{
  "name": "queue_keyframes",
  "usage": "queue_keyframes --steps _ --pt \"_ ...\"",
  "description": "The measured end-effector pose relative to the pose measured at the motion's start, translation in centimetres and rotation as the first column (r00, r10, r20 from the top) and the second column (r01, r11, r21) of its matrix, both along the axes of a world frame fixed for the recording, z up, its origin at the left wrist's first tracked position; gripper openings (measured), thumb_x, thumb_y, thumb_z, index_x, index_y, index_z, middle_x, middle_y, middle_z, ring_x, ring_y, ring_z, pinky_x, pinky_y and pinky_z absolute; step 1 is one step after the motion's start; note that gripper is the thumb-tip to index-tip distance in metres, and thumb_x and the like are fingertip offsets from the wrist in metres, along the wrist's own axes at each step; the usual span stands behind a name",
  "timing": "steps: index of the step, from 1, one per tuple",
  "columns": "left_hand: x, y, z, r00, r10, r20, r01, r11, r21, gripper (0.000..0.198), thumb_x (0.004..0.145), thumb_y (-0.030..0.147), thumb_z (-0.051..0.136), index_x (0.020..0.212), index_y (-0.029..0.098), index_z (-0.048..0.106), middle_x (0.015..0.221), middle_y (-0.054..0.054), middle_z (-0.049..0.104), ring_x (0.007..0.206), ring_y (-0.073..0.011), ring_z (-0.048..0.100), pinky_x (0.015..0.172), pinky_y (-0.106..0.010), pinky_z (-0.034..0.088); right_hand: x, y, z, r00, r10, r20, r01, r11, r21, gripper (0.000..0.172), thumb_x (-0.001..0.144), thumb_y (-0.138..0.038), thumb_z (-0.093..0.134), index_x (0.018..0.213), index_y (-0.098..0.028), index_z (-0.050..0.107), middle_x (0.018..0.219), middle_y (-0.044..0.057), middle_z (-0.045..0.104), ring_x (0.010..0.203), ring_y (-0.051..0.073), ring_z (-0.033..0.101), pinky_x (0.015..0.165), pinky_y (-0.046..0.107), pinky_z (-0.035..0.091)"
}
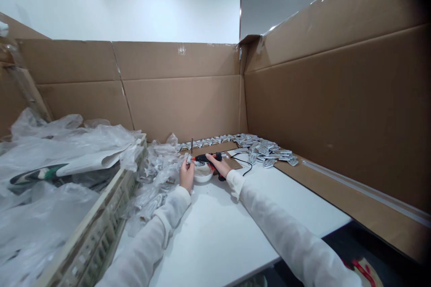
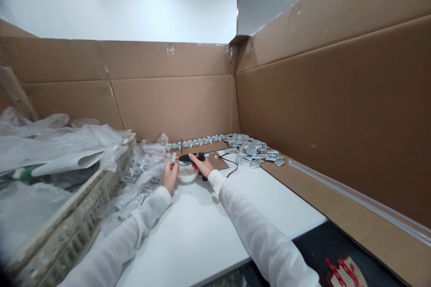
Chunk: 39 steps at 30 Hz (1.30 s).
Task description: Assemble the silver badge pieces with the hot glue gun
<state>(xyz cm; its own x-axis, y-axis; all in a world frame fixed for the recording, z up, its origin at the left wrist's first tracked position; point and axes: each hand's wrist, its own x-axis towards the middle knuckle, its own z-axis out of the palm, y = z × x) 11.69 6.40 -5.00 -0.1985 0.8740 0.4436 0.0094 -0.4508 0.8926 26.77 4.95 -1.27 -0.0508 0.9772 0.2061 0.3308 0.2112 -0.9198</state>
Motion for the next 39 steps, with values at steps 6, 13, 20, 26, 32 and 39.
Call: queue_keyframes --steps 6,13,20,26,32,39 --pt "-0.01 -0.21 0.19 1.0 -0.013 0.0 0.013 1.0 -0.016 0.023 0.072 0.031 0.049 0.089 0.015 0.054 0.08 -0.004 0.061 0.078 -0.017 0.058 0.073 -0.027 0.044 -0.01 0.05 -0.03 1.0 0.025 0.001 -0.025 0.999 0.03 0.054 0.071 -0.067 0.039 0.055 -0.018 0.055 0.052 0.003 0.056 0.062 0.019 0.055 0.071 0.029 0.041" --pt "-0.03 -0.14 0.11 1.0 -0.011 0.005 0.012 1.0 -0.014 0.024 0.072 0.03 0.05 0.09 0.016 0.055 0.077 -0.004 0.061 0.078 -0.0175 0.058 0.072 -0.028 0.045 -0.04 -0.03 -0.03 1.0 0.012 -0.019 -0.011 0.999 0.041 0.052 0.07 -0.066 0.041 0.058 -0.018 0.055 0.055 0.003 0.057 0.063 0.018 0.055 0.07 0.029 0.04" --pt "-0.02 -0.18 0.14 1.0 -0.019 0.012 0.019 1.0 -0.015 0.024 0.072 0.031 0.05 0.09 0.015 0.055 0.08 -0.005 0.061 0.077 -0.0172 0.058 0.072 -0.028 0.045 -0.05 -0.19 0.08 1.0 -0.015 -0.016 0.015 1.0 0.005 0.053 0.069 -0.067 0.042 0.064 -0.017 0.059 0.06 0.004 0.06 0.069 0.02 0.056 0.074 0.03 0.04" --pt "-0.01 -0.29 0.22 1.0 -0.012 0.008 0.012 1.0 -0.022 0.024 0.073 0.031 0.05 0.09 0.016 0.055 0.079 -0.004 0.061 0.076 -0.0166 0.058 0.071 -0.027 0.045 -0.04 -0.17 0.04 1.0 -0.02 -0.013 0.02 1.0 -0.003 0.053 0.069 -0.067 0.041 0.063 -0.017 0.058 0.059 0.004 0.06 0.068 0.02 0.056 0.072 0.03 0.04" --pt "-0.05 -0.25 0.22 1.0 -0.011 0.007 0.011 1.0 -0.023 0.024 0.072 0.032 0.051 0.089 0.016 0.055 0.078 -0.004 0.061 0.074 -0.0165 0.058 0.069 -0.026 0.045 0.03 -0.01 -0.13 0.999 0.039 -0.002 -0.039 0.998 0.058 0.054 0.072 -0.066 0.037 0.052 -0.019 0.053 0.051 0.003 0.055 0.061 0.019 0.055 0.071 0.03 0.04" --pt "-0.03 -0.21 0.2 1.0 -0.011 0.014 0.011 1.0 -0.016 0.021 0.073 0.029 0.05 0.088 0.016 0.055 0.08 -0.004 0.061 0.075 -0.0163 0.058 0.07 -0.027 0.045 0.03 -0.05 -0.09 0.999 0.047 -0.009 -0.047 0.997 0.061 0.053 0.072 -0.066 0.038 0.051 -0.019 0.052 0.05 0.003 0.055 0.06 0.019 0.054 0.069 0.03 0.04"
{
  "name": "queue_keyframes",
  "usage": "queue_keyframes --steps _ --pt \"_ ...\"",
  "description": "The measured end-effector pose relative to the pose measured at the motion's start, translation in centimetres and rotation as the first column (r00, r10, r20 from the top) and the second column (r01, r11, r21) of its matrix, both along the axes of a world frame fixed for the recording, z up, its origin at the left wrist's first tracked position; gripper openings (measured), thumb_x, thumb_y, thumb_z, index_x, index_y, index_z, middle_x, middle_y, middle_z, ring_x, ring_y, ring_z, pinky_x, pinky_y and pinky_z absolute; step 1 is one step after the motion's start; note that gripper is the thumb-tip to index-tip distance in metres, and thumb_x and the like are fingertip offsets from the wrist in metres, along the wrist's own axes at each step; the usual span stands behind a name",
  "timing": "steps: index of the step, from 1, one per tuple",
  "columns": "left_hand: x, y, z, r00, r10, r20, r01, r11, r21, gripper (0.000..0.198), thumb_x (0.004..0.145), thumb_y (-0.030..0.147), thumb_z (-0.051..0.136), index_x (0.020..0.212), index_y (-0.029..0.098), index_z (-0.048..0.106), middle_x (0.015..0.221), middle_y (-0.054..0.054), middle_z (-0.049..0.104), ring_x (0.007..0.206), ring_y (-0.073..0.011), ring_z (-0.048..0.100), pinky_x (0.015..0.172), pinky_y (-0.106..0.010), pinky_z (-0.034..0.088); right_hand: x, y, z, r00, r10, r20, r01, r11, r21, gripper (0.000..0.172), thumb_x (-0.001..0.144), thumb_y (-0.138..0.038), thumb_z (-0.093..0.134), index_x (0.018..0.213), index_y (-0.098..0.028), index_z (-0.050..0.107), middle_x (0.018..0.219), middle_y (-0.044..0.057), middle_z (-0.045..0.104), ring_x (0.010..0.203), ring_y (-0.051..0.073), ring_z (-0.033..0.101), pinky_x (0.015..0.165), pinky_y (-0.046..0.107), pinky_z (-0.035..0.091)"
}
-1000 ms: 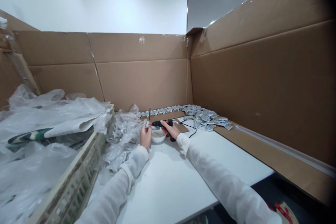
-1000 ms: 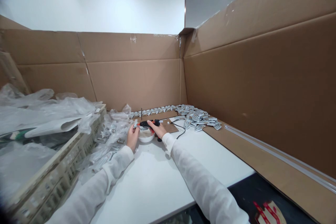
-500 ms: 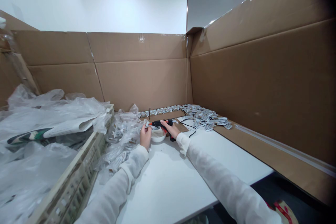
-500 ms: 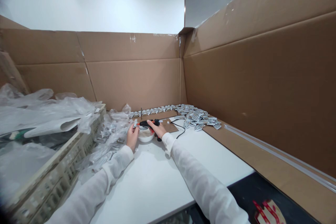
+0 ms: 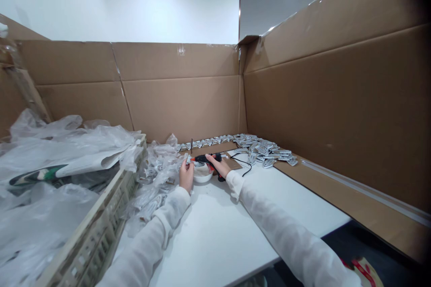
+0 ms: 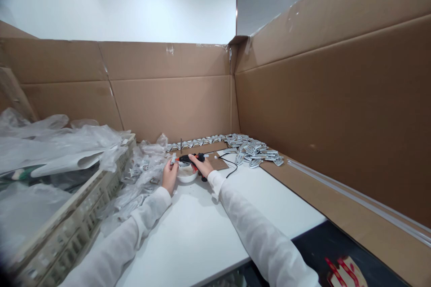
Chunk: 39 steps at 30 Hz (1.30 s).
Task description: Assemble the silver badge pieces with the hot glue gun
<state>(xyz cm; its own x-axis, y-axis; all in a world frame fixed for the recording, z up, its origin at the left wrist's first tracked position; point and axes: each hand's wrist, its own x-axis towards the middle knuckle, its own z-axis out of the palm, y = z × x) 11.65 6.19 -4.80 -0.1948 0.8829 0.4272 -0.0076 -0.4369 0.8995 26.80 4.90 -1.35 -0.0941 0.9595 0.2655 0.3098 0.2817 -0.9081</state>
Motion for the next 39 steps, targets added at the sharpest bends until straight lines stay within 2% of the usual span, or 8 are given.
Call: queue_keyframes --steps 12,17,25,30,39 --pt "0.04 0.1 -0.11 1.0 -0.006 -0.012 0.006 1.0 0.007 0.023 0.073 0.033 0.05 0.087 0.017 0.054 0.077 -0.003 0.06 0.074 -0.0161 0.057 0.07 -0.026 0.044 0.12 -0.19 0.02 0.999 0.048 -0.012 -0.048 0.999 0.002 0.055 0.074 -0.067 0.037 0.05 -0.019 0.051 0.048 0.003 0.054 0.055 0.017 0.053 0.068 0.029 0.04" --pt "0.02 0.1 -0.09 1.0 -0.008 -0.029 0.009 1.0 0.006 0.023 0.073 0.033 0.048 0.088 0.016 0.053 0.079 -0.003 0.059 0.075 -0.0159 0.057 0.072 -0.027 0.043 0.17 0.03 -0.2 1.0 0.009 -0.018 -0.009 1.0 -0.011 0.054 0.073 -0.067 0.039 0.052 -0.018 0.051 0.05 0.002 0.055 0.059 0.018 0.054 0.07 0.029 0.04" --pt "0.01 0.05 -0.05 0.999 -0.005 -0.04 0.005 1.0 0.004 0.023 0.074 0.032 0.047 0.089 0.016 0.053 0.081 -0.004 0.059 0.076 -0.0157 0.056 0.073 -0.026 0.043 0.13 0.01 -0.21 0.998 0.034 -0.045 -0.034 0.999 -0.005 0.055 0.073 -0.067 0.038 0.051 -0.018 0.052 0.05 0.003 0.055 0.058 0.018 0.053 0.068 0.029 0.039" --pt "-0.04 0.29 -0.28 0.999 -0.01 -0.038 0.011 1.0 0.028 0.024 0.074 0.032 0.048 0.091 0.016 0.053 0.081 -0.004 0.06 0.075 -0.0157 0.056 0.072 -0.026 0.043 0.01 0.0 -0.3 0.996 0.021 -0.087 -0.023 1.0 -0.014 0.053 0.072 -0.066 0.04 0.054 -0.018 0.054 0.052 0.002 0.057 0.061 0.018 0.053 0.07 0.029 0.038" --pt "-0.21 0.71 -0.7 0.996 0.016 -0.082 -0.012 0.999 0.049 0.023 0.076 0.032 0.047 0.091 0.016 0.053 0.081 -0.004 0.06 0.075 -0.0159 0.055 0.071 -0.026 0.042 -0.2 -0.14 -0.43 0.984 0.001 -0.18 -0.008 0.999 -0.038 0.047 0.067 -0.064 0.049 0.06 -0.018 0.059 0.053 0.001 0.056 0.061 0.018 0.052 0.063 0.028 0.038"
